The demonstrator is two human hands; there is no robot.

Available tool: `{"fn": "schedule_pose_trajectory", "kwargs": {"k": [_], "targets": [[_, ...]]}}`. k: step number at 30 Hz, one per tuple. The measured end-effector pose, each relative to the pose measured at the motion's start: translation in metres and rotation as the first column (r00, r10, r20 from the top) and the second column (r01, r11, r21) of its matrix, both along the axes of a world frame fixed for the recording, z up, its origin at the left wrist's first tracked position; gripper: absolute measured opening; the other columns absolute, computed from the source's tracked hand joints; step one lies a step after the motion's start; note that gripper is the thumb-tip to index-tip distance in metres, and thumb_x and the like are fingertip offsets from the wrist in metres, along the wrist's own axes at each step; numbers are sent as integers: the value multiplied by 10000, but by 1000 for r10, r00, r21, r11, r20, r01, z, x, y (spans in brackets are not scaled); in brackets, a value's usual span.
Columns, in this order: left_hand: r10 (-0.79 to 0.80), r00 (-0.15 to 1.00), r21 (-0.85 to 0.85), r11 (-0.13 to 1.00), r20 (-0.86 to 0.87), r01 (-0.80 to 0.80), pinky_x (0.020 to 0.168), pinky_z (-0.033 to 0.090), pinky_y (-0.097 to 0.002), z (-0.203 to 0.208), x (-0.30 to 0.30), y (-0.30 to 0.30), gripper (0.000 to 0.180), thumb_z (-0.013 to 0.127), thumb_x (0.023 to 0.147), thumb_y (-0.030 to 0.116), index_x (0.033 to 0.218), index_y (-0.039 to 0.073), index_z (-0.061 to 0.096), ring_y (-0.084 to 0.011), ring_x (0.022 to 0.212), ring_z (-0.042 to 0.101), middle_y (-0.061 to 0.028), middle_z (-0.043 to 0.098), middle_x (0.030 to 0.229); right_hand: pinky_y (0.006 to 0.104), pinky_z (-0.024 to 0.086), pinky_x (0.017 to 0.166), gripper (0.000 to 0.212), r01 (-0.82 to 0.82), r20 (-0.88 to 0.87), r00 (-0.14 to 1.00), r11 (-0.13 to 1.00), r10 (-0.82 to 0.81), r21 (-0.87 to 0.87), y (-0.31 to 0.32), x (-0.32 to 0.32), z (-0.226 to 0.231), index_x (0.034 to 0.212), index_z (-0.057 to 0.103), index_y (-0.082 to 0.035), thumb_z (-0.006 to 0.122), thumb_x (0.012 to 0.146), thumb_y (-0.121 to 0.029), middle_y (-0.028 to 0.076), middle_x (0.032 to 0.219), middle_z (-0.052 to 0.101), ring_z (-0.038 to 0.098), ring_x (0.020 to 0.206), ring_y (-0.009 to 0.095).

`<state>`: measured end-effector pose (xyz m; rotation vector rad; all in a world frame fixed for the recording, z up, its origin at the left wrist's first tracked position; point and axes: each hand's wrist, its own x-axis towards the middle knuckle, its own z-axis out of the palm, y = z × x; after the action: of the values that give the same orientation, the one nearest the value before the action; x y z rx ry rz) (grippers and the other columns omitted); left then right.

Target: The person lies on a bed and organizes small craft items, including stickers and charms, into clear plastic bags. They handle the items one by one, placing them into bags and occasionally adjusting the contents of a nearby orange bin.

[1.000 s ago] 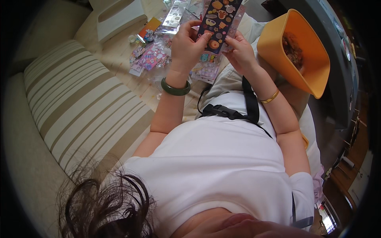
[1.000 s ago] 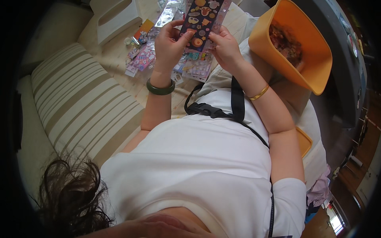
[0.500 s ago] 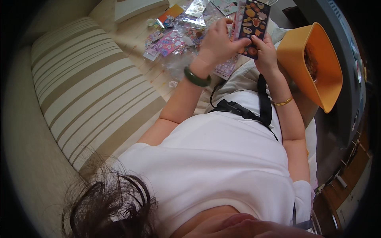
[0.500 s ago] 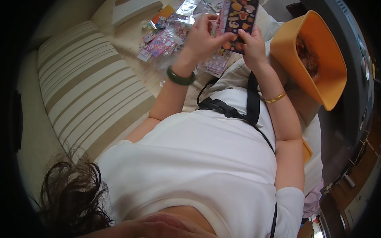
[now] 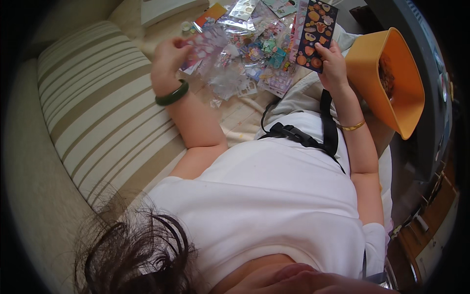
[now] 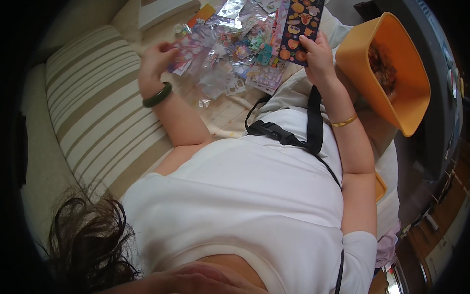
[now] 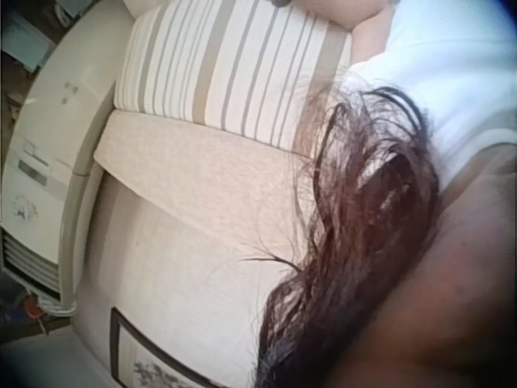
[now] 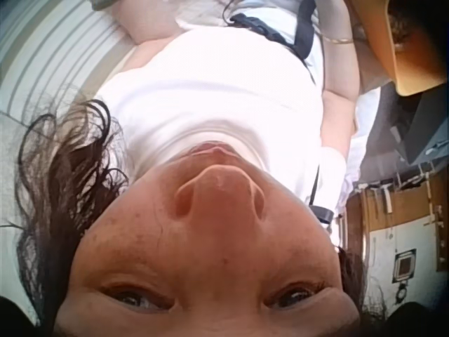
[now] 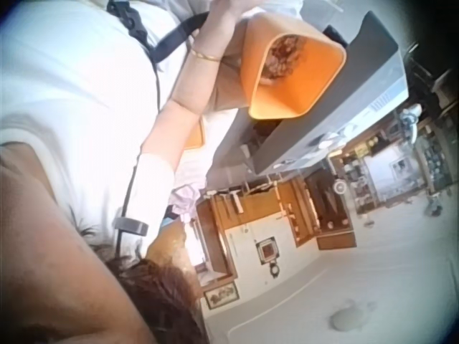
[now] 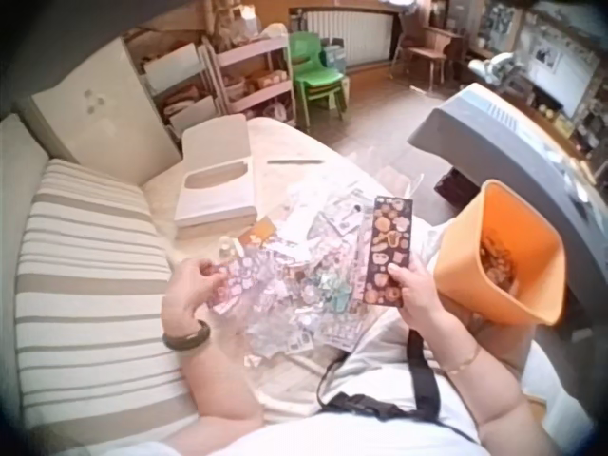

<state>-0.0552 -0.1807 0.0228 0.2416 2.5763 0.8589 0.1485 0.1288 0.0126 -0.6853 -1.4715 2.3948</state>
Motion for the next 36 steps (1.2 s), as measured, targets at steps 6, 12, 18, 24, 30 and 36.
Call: {"fn": "schedule_pose_trajectory", "kwargs": {"k": [6,12,18,24,30,36], "targets": [[134,990,951,309,-51,7,588,475,-214,65,36,47,199,631,799,71,968,0,554,-107,712,593,-62,626,833,258,504,687,250,-81,-16,997,996,81,-36,-21,-6,2,1114,431,-56,469,867,-53,47,998,574,588,819,117],[-99,995,842,538,18,39,457,421,-235,19,89,143,192,612,827,209,807,21,577,-95,566,558,-36,600,689,259,502,701,219,-103,-117,989,990,92,-92,-33,-11,21,1112,402,-72,434,895,-73,58,1026,546,567,867,121],[-119,814,263,911,-569,318,588,446,-393,14,111,166,289,556,808,338,712,68,594,-293,708,562,-79,576,733,281,496,749,191,72,-139,986,983,-96,-170,-31,-8,26,1103,391,-64,403,915,-91,65,1046,544,563,897,136],[-134,847,359,863,-515,355,581,446,-383,12,107,163,295,519,846,316,726,60,602,-300,679,562,-89,587,714,283,481,777,180,89,-162,981,987,-110,-132,-30,-7,25,1081,400,-58,427,905,-75,69,1051,543,557,915,141],[-129,992,752,652,-14,96,460,414,-258,-11,84,158,252,506,883,225,865,-3,611,-128,487,539,-39,576,592,289,490,778,188,152,-120,980,988,-156,-42,-3,4,7,1085,412,-44,427,899,-68,78,1035,555,577,891,156],[-83,991,779,626,104,-29,439,438,-246,-38,54,189,254,493,884,214,925,-19,587,-103,472,547,-42,571,607,296,508,768,235,146,8,989,988,-146,-56,8,47,-4,1134,403,-26,400,900,-52,94,1036,560,593,894,165]]}}
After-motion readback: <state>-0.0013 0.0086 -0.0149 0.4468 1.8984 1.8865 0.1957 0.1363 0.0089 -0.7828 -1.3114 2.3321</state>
